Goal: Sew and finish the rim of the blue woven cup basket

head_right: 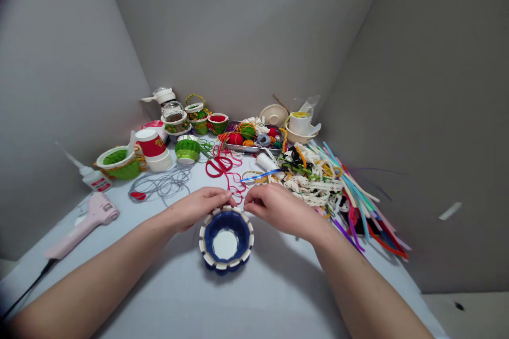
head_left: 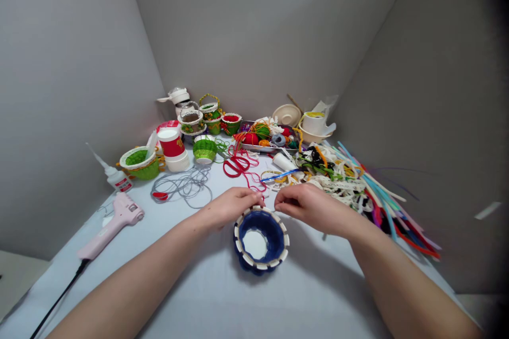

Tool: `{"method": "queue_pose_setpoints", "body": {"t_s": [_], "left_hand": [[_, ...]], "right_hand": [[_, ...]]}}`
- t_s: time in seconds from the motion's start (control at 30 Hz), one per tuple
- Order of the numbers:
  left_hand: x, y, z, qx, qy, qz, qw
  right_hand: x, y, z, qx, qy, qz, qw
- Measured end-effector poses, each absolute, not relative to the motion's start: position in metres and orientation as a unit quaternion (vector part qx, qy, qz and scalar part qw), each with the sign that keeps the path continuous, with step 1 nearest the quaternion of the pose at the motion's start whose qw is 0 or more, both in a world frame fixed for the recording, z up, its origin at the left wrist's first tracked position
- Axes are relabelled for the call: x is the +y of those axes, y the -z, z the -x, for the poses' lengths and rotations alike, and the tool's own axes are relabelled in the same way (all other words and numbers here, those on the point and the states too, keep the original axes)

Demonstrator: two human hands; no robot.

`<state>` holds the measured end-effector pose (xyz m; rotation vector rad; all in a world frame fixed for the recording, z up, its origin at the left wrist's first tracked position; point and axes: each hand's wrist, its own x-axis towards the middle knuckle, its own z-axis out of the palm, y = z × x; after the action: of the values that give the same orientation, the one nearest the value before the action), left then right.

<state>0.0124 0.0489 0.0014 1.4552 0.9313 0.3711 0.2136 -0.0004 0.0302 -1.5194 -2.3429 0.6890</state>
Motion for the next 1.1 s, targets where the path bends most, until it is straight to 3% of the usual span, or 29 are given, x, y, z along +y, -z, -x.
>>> {"method": "queue_pose_setpoints", "body": {"t_s": [1.1], "left_hand": [[0.048,0.0,-0.012,0.417,-0.168,-0.635,0.628]], "right_hand": [[0.011,-0.013,-0.222,-0.79,-0.234,0.552,0.131]]}}
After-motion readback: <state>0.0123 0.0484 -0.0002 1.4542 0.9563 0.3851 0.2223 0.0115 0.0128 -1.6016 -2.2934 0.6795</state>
